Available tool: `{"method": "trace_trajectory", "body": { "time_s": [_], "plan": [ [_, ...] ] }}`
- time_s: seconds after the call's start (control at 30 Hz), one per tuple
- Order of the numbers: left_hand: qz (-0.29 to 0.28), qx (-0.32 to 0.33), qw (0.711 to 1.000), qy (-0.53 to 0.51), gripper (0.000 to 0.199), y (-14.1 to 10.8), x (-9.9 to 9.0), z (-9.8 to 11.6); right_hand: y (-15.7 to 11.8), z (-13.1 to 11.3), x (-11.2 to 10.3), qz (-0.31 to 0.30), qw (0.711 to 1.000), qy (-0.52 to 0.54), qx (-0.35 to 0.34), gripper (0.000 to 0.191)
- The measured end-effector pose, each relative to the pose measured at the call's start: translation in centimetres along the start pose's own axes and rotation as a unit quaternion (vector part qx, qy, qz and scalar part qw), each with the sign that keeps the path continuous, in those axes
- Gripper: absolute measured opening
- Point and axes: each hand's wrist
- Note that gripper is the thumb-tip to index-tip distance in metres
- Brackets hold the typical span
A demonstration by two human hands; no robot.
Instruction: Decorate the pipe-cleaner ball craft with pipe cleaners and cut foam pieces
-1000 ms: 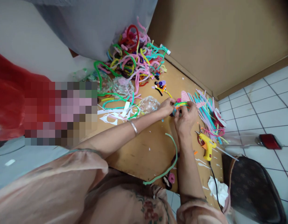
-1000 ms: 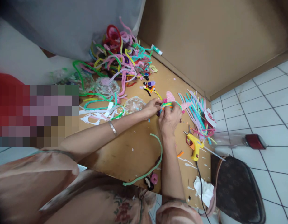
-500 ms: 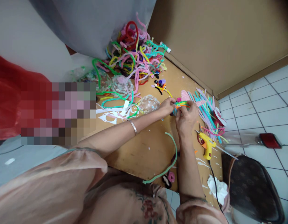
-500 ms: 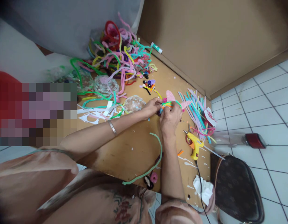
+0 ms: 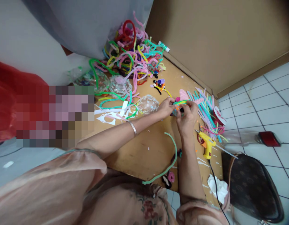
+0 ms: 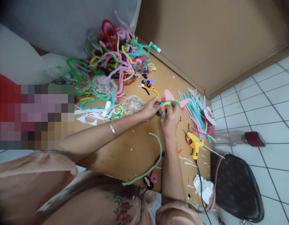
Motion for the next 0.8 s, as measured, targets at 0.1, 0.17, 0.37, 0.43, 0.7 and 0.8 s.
{"method": "trace_trajectory", "body": {
  "time_s": [0.1, 0.17, 0.37, 0.43, 0.7, 0.8],
  "plan": [
    [0.008, 0.000, 1.000, 0.013, 0.018, -0.08, 0.02, -0.20, 0.01, 0.33, 0.11, 0.019, 1.000, 0.015, -0.018, 0.014],
    [0.010, 0.000, 1.000, 0.018, 0.018, -0.11, 0.04, -0.28, 0.01, 0.34, 0.14, 0.026, 0.999, 0.020, -0.022, 0.011],
    [0.005, 0.013, 0.999, 0.034, 0.017, -0.08, 0.13, -0.35, -0.06, 0.01, 0.05, 0.025, 0.999, 0.015, -0.022, 0.011],
    [0.005, 0.017, 0.999, 0.036, 0.017, -0.14, 0.13, -0.32, -0.09, -0.07, 0.09, 0.028, 0.999, 0.014, -0.022, 0.011],
    [0.016, 0.030, 0.999, 0.023, 0.019, -0.56, 0.08, -0.19, -0.20, -0.35, 0.42, 0.047, 0.999, 0.017, -0.005, 0.011],
    [0.026, 0.020, 0.999, 0.010, 0.019, -0.57, 0.17, -0.24, -0.21, -0.39, 0.38, 0.048, 0.999, 0.017, -0.004, 0.011]
  ]
}}
Point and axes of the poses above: each hand's wrist, its own y-axis towards the middle knuckle, its own x-axis out of the palm, z = x × y, and after that the axes turned 12 degrees about x, right-handed
